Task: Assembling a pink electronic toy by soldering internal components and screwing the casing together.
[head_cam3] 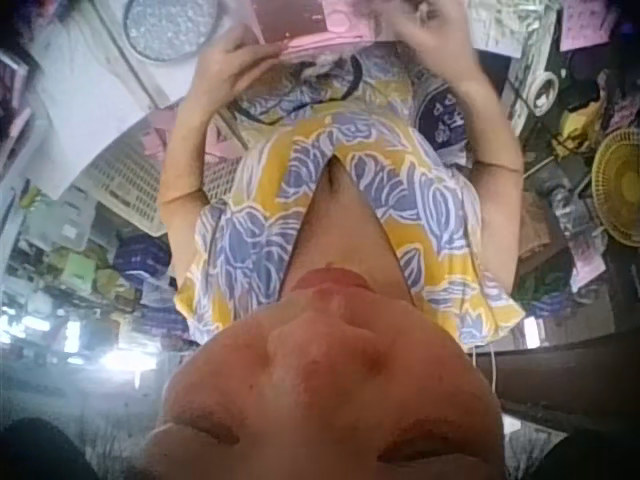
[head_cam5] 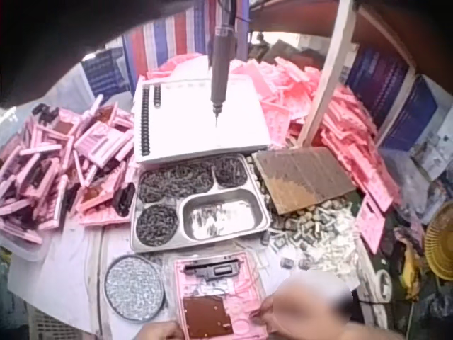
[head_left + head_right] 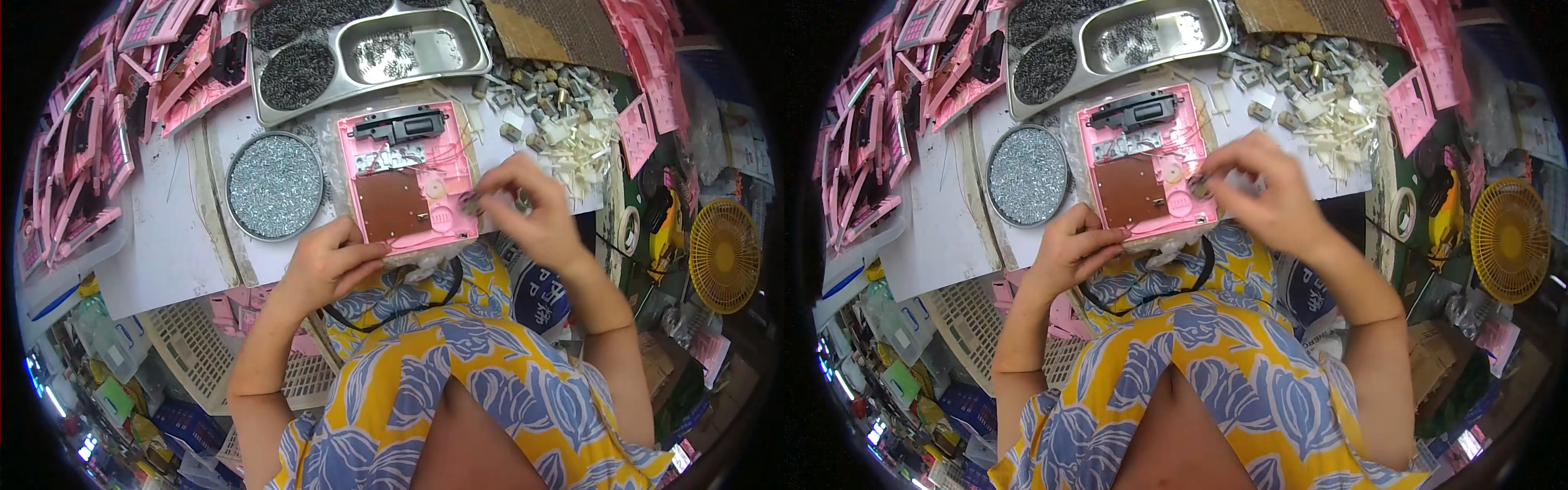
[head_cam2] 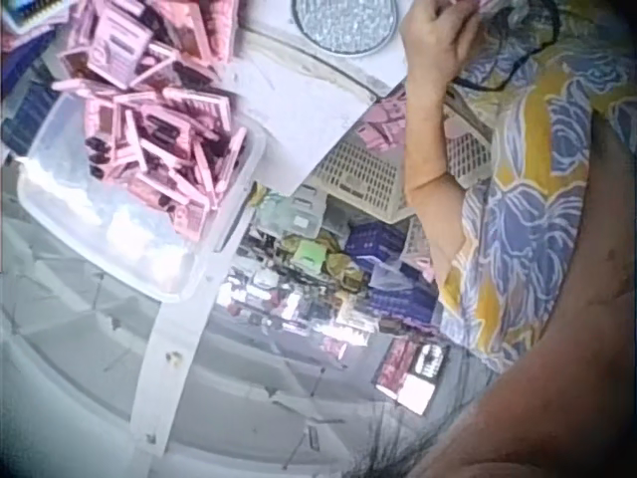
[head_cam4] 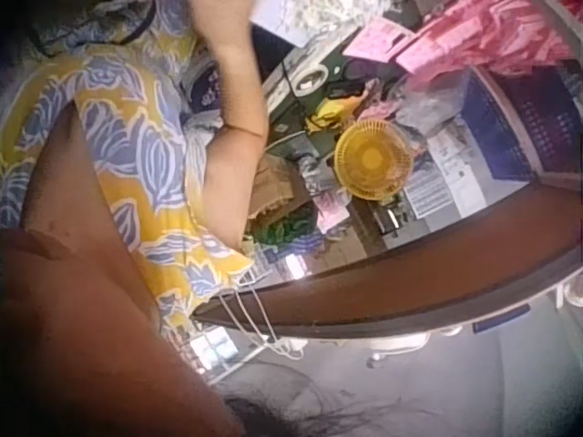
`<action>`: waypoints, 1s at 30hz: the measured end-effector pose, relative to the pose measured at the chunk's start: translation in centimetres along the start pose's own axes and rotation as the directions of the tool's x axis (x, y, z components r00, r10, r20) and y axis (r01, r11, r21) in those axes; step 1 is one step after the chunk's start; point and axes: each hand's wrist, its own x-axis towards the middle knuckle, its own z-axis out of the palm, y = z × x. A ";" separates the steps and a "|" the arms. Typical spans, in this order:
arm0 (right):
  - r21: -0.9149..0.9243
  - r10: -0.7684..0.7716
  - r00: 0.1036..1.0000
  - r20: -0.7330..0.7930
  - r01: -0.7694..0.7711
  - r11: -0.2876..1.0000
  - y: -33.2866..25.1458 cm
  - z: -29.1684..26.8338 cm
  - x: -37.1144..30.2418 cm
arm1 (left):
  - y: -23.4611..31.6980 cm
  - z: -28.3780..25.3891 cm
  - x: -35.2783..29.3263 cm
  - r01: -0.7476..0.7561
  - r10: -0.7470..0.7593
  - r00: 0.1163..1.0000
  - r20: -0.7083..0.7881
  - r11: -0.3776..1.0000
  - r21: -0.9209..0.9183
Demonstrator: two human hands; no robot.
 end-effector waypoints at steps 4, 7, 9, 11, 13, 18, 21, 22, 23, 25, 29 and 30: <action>-0.349 -0.238 0.968 0.076 0.249 0.903 0.6 3.9 -0.5 | -0.2 0.1 -0.1 0.016 -0.016 1.000 -0.015 1.000 0.006; -0.468 -0.332 0.940 0.075 0.327 0.821 -0.3 4.5 -0.4 | -0.1 0.3 -0.3 0.028 -0.027 0.999 -0.030 0.999 0.023; -0.461 -0.398 0.917 0.040 0.370 0.807 -0.3 4.8 -0.3 | -0.2 0.5 -0.3 0.028 -0.027 0.999 -0.042 0.999 0.020; -0.401 -0.442 0.897 0.009 0.408 0.820 0.8 5.2 0.0 | -0.1 0.5 -0.4 0.031 -0.030 0.998 -0.046 0.999 0.016; -0.334 -0.446 0.895 0.002 0.421 0.843 1.6 5.1 0.2 | 0.0 0.5 -0.1 0.022 -0.021 0.999 -0.046 1.000 0.021; -0.438 -0.410 0.911 0.046 0.387 0.811 1.1 5.1 -0.6 | 0.2 0.0 0.5 -0.011 0.012 1.000 -0.014 0.998 0.061; -0.350 -0.356 0.932 0.067 0.356 0.866 0.2 2.8 0.1 | 0.4 -0.3 0.2 0.001 -0.003 1.000 0.026 0.998 0.062; -0.293 -0.350 0.935 0.055 0.350 0.890 0.1 1.9 0.5 | 0.4 -0.4 0.1 0.005 -0.007 0.999 0.035 0.997 0.074; -0.332 -0.339 0.941 0.004 0.321 0.887 0.7 0.2 0.7 | 0.4 -0.6 -0.1 0.009 -0.013 0.999 0.043 0.996 0.086; -0.499 -0.298 0.949 -0.106 0.208 0.841 2.4 -2.9 1.2 | 1.0 -0.9 0.3 0.028 -0.036 0.997 0.069 0.992 0.120; -0.642 -0.242 0.959 -0.151 0.091 0.762 4.1 -3.3 3.4 | 1.7 -1.9 1.7 0.066 -0.082 0.981 0.178 0.993 0.094; -0.639 -0.250 0.959 -0.134 0.110 0.761 4.3 -2.6 4.5 | 2.2 -2.5 2.1 0.098 -0.116 0.969 0.220 0.991 0.091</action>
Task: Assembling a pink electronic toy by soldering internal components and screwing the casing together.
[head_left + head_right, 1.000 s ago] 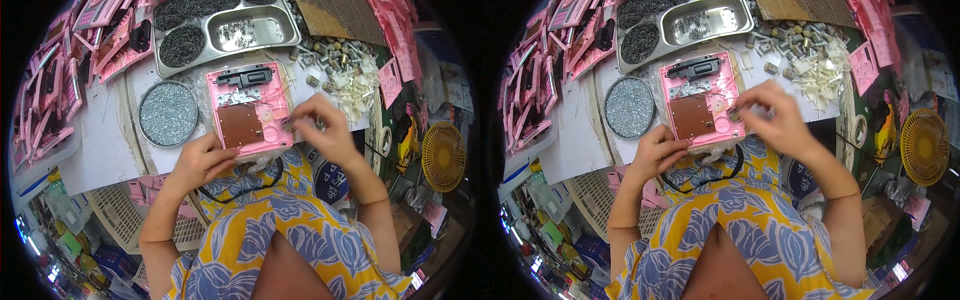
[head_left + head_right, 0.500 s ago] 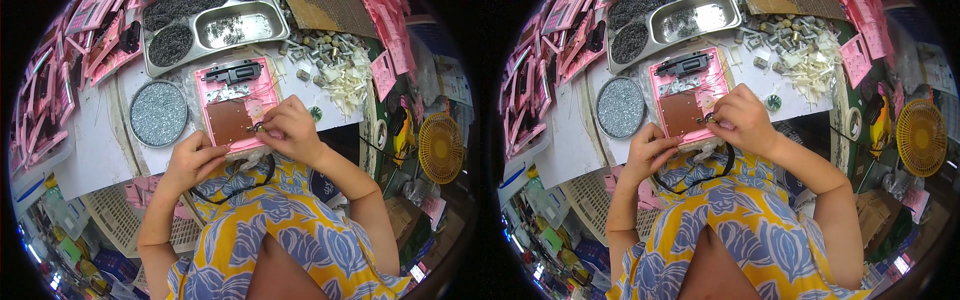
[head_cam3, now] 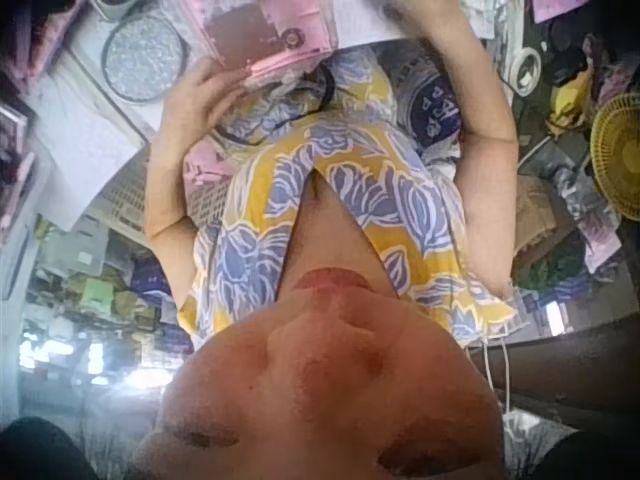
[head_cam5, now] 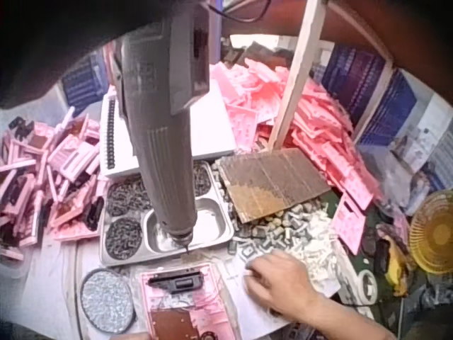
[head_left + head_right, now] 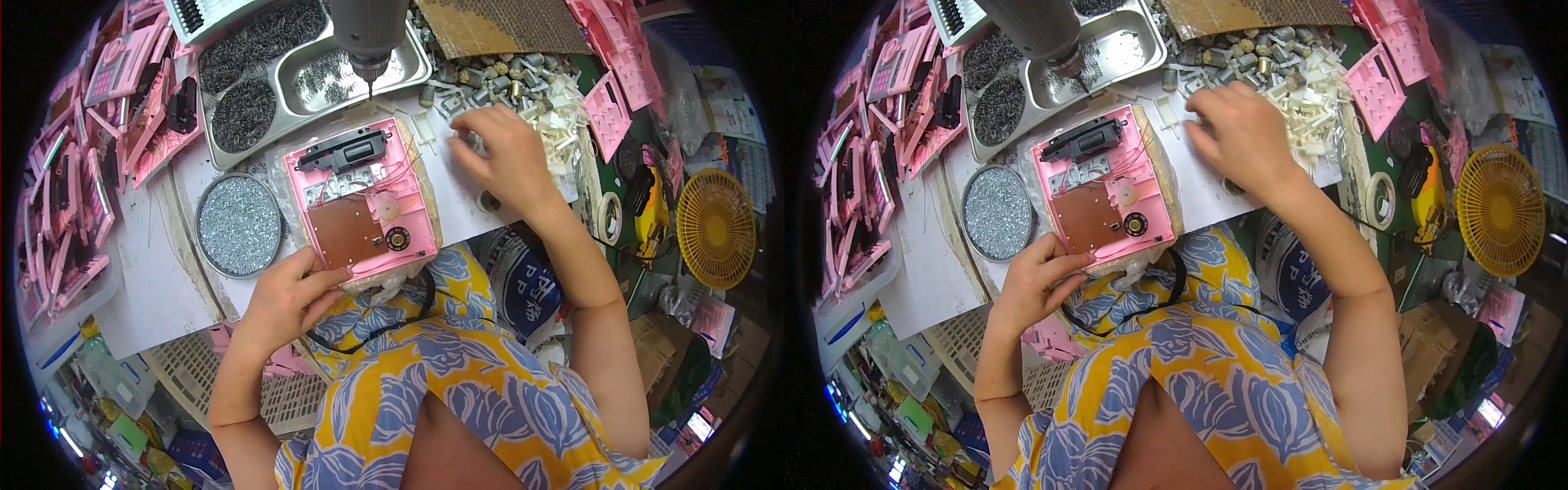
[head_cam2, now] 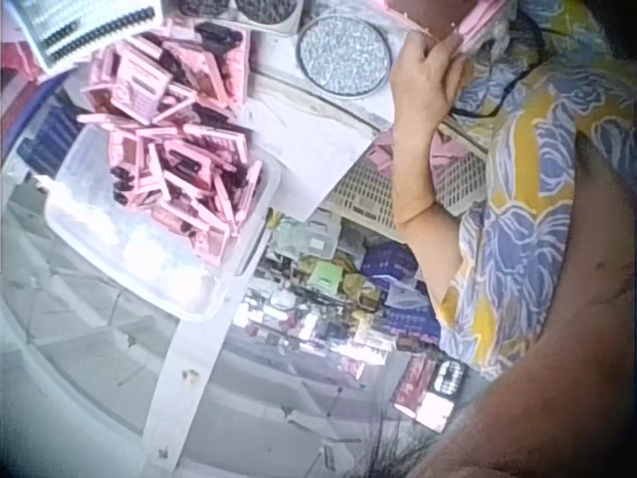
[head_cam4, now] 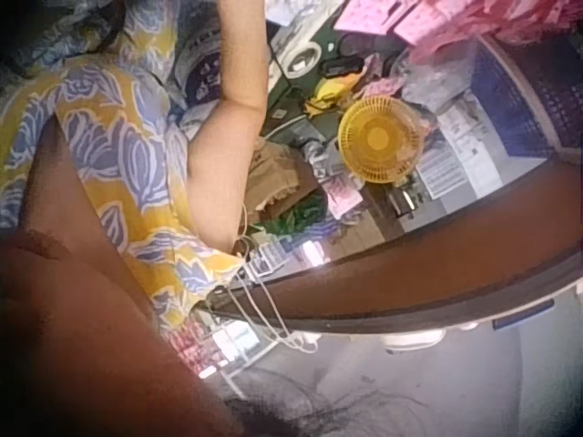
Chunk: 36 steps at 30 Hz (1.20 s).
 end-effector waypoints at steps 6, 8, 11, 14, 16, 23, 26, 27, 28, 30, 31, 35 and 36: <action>-0.059 0.081 0.968 0.238 -0.068 0.996 -1.1 2.3 3.4 | 0.5 -5.6 4.2 -0.017 0.023 0.998 0.056 0.995 -0.099; 0.022 0.128 0.940 0.316 -0.142 0.990 -1.1 2.0 3.9 | -0.4 -7.0 7.5 -0.030 0.038 0.992 -0.123 0.997 0.066; 0.189 0.058 0.967 0.247 -0.106 0.976 0.6 1.5 3.3 | -3.2 -7.7 14.4 -0.080 0.232 0.930 -0.285 0.884 0.460; 0.320 0.205 0.943 0.263 -0.286 0.903 0.0 -1.1 3.0 | -6.0 -7.8 19.9 -0.203 0.350 0.928 -0.125 0.761 0.616; 0.460 0.287 0.927 0.241 -0.369 0.808 1.0 -2.8 1.7 | -6.6 -8.1 22.4 -0.322 0.369 0.927 0.066 0.694 0.644; 0.796 0.398 0.873 0.281 -0.444 0.411 1.9 -3.9 -1.3 | -5.4 -8.2 22.7 -0.289 0.410 0.912 0.009 0.628 0.722; 0.807 0.368 0.881 0.297 -0.437 0.396 1.3 -4.6 -3.8 | 0.4 -7.7 17.7 -0.064 0.138 0.905 -0.403 0.979 0.191; 0.816 0.370 0.879 0.301 -0.438 0.377 -0.4 -5.0 -4.3 | 1.2 -6.7 15.3 -0.064 0.066 0.896 -0.440 0.998 0.018; 0.823 0.374 0.876 0.305 -0.440 0.360 -2.3 -5.2 -4.8 | 1.8 -5.4 12.9 -0.070 -0.011 0.886 -0.463 0.985 -0.158; 0.860 0.356 0.900 0.251 -0.376 0.344 -5.6 -4.1 -5.7 | 3.7 -2.4 8.9 0.058 -0.331 0.916 -0.228 0.669 -0.741; 0.840 0.193 0.960 0.203 -0.273 0.470 -5.3 -3.8 -6.1 | 3.8 -0.9 7.3 0.061 -0.411 0.900 -0.144 0.446 -0.893; 0.745 -0.136 0.990 0.024 0.073 0.663 -6.4 -3.2 -5.1 | 3.3 3.1 4.6 -0.049 -0.442 0.897 -0.023 -0.048 -0.998; 0.735 -0.141 0.990 0.013 0.086 0.673 -6.6 -2.9 -5.1 | 3.2 3.7 4.4 -0.090 -0.431 0.902 -0.029 -0.122 -0.989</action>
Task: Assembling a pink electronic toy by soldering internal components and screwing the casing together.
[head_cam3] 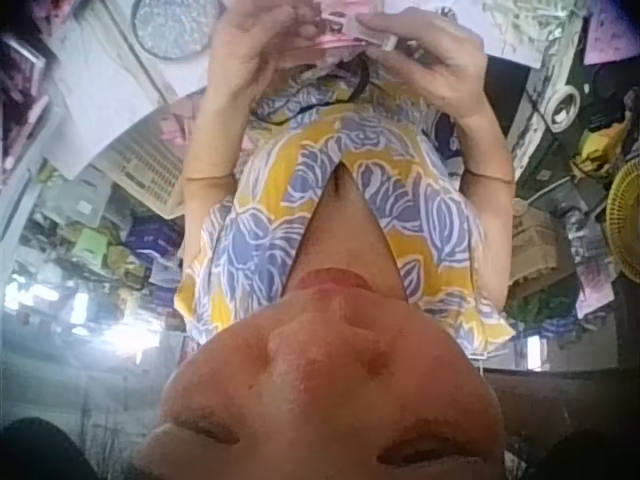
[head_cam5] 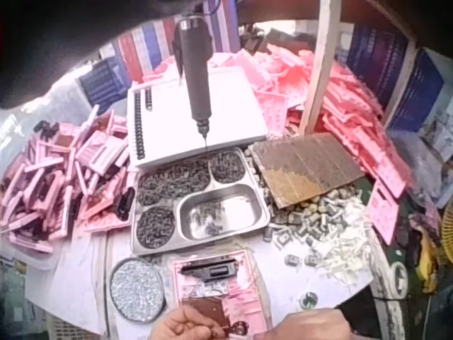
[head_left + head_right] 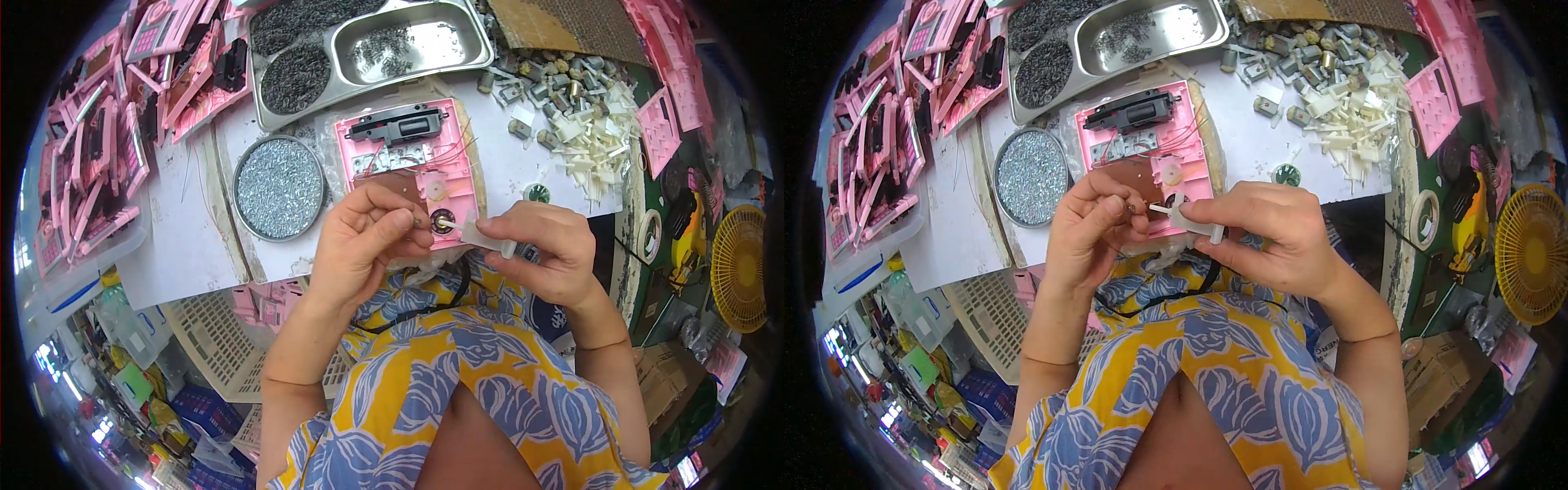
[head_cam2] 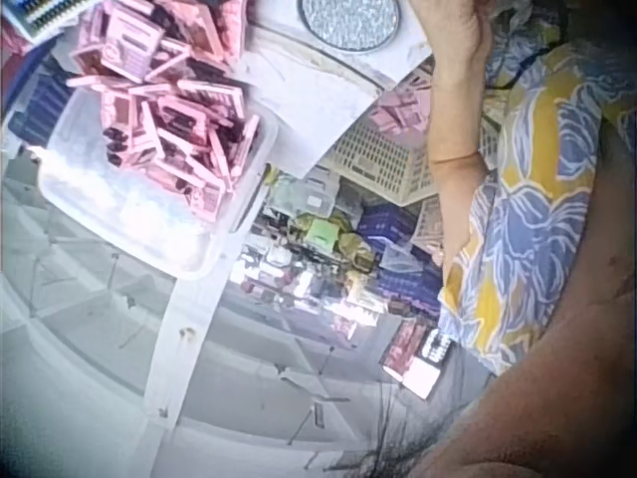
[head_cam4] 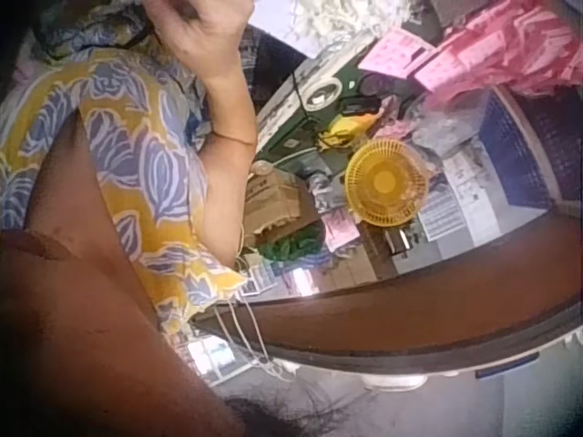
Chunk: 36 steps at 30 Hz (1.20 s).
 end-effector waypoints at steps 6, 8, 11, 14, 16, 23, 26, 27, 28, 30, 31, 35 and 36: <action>-0.074 -0.107 0.993 0.046 0.110 0.991 0.6 1.0 -0.2 | -1.3 0.2 -0.5 0.015 -0.015 0.998 -0.056 1.000 0.003; -0.162 -0.172 0.982 0.073 0.182 0.970 0.2 1.3 0.2 | -1.5 0.1 -0.4 0.021 -0.020 0.998 -0.061 1.000 0.014; -0.281 -0.231 0.961 0.153 0.267 0.922 -0.3 1.3 0.5 | -1.8 0.1 -0.2 0.012 -0.011 0.999 -0.054 1.000 0.027; -0.309 -0.217 0.957 0.192 0.269 0.912 -0.5 0.8 0.4 | -2.0 1.0 -0.3 0.019 -0.011 0.999 -0.049 0.986 0.166; -0.196 -0.106 0.984 0.144 0.134 0.971 0.8 0.4 -1.5 | -1.7 1.8 -0.4 0.017 -0.015 1.000 -0.012 0.962 0.271; 0.681 0.489 0.872 -0.030 -0.340 0.648 3.1 -1.8 -5.2 | 0.8 2.9 3.2 -0.314 0.144 0.934 0.328 -0.111 0.943; 0.688 0.465 0.883 -0.063 -0.299 0.661 3.7 -2.5 -5.7 | -0.5 3.6 3.9 -0.294 0.112 0.918 0.381 -0.456 0.840; 0.661 0.458 0.886 -0.080 -0.296 0.689 3.8 -2.5 -6.1 | -0.8 3.7 3.9 -0.276 0.099 0.923 0.371 -0.500 0.821; 0.633 0.449 0.889 -0.094 -0.294 0.716 4.0 -2.6 -6.5 | -1.1 3.7 3.9 -0.256 0.089 0.929 0.358 -0.544 0.799; 0.583 0.441 0.893 -0.090 -0.312 0.750 4.0 -2.4 -6.4 | -1.8 3.4 4.3 -0.240 0.106 0.936 0.336 -0.506 0.829; 0.555 0.450 0.889 -0.087 -0.332 0.763 3.5 -2.4 -5.9 | -1.8 3.3 4.5 -0.230 0.117 0.939 0.323 -0.484 0.844; 0.170 0.410 0.911 -0.038 -0.398 0.901 3.6 -2.4 -3.7 | -0.7 2.7 4.3 -0.276 0.205 0.929 0.309 -0.173 0.945; 0.036 0.359 0.932 -0.043 -0.357 0.933 3.7 -2.1 -2.9 | -0.1 2.3 3.3 -0.282 0.227 0.926 0.301 -0.110 0.953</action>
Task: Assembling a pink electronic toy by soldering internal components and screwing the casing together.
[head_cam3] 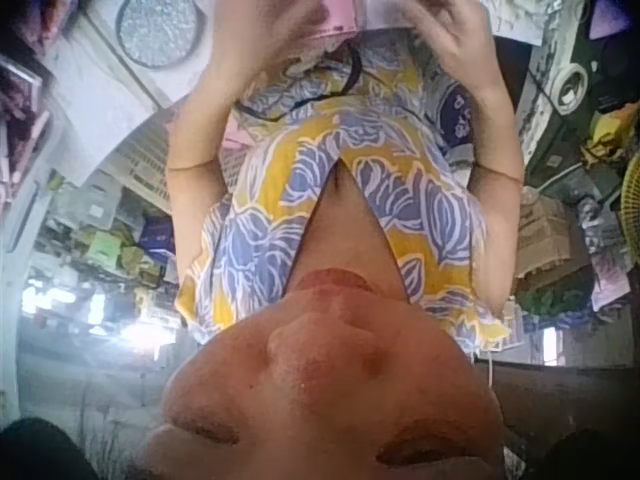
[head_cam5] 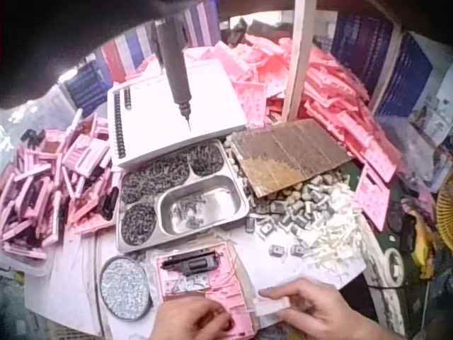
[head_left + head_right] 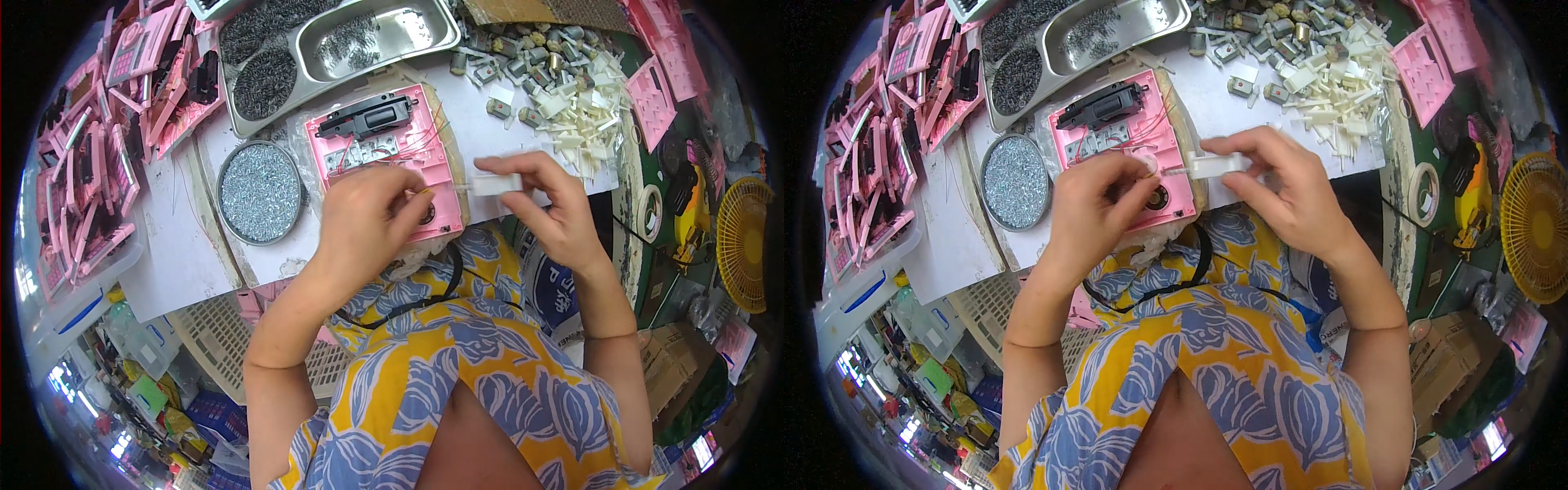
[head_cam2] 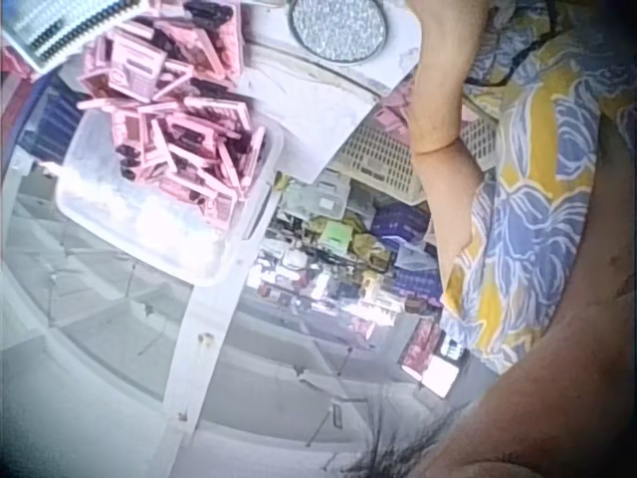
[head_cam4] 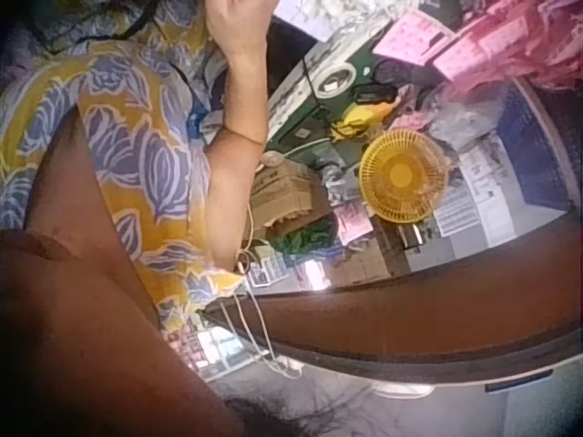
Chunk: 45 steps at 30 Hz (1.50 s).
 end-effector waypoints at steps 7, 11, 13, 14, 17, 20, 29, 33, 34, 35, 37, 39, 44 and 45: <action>-0.396 -0.282 0.959 0.033 0.271 0.877 0.0 2.2 3.5 | -3.2 0.4 -3.7 -0.271 0.261 0.934 -0.245 0.963 -0.009; -0.487 -0.399 0.907 0.132 0.410 0.771 -0.8 2.6 4.6 | -3.4 1.0 -3.6 -0.319 0.309 0.913 -0.268 0.948 0.005; -0.513 -0.450 0.872 0.191 0.480 0.712 -1.0 2.5 5.2 | -3.6 1.3 -3.3 -0.335 0.316 0.904 -0.286 0.942 -0.018; -0.500 -0.458 0.863 0.213 0.498 0.708 -1.0 2.4 5.5 | -3.7 1.4 -3.2 -0.337 0.315 0.905 -0.284 0.941 -0.029; -0.420 -0.448 0.856 0.256 0.516 0.746 -1.1 2.3 6.4 | -3.8 1.4 -3.1 -0.342 0.326 0.905 -0.272 0.939 -0.014; -0.288 -0.410 0.888 0.206 0.456 0.842 1.1 2.5 6.2 | -3.9 1.4 -2.8 -0.354 0.351 0.907 -0.234 0.935 0.029; -0.644 -0.335 0.901 0.274 0.431 0.632 -1.4 3.9 5.6 | -2.7 0.8 -2.6 -0.367 0.378 0.926 -0.007 0.903 0.226; -0.462 -0.375 0.922 0.091 0.373 0.804 -1.6 2.2 3.0 | -2.4 0.2 -2.3 -0.350 0.347 0.937 0.048 0.925 0.150; -0.416 -0.372 0.928 0.031 0.350 0.839 -1.3 1.1 1.8 | -2.4 0.3 -2.5 -0.342 0.340 0.939 0.040 0.927 0.150; -0.409 -0.319 0.946 -0.054 0.270 0.872 -0.9 -0.3 0.8 | -2.4 0.3 -2.7 -0.334 0.333 0.942 0.032 0.930 0.151; -0.383 -0.093 0.967 -0.236 -0.005 0.924 0.2 -2.4 -0.9 | -2.7 0.5 -2.9 -0.325 0.322 0.946 0.043 0.934 0.149; -0.344 0.072 0.937 -0.341 -0.196 0.918 0.9 -2.8 -1.4 | -2.5 0.2 -2.7 -0.317 0.312 0.948 0.053 0.942 0.114; -0.749 -0.216 0.953 -0.214 -0.018 0.662 1.4 -3.1 3.1 | -1.9 -0.6 -2.3 -0.343 0.339 0.938 0.073 0.938 0.048; -0.788 -0.294 0.941 -0.167 0.051 0.613 1.5 -2.7 4.5 | -1.9 -0.7 -2.5 -0.349 0.347 0.937 0.045 0.936 0.036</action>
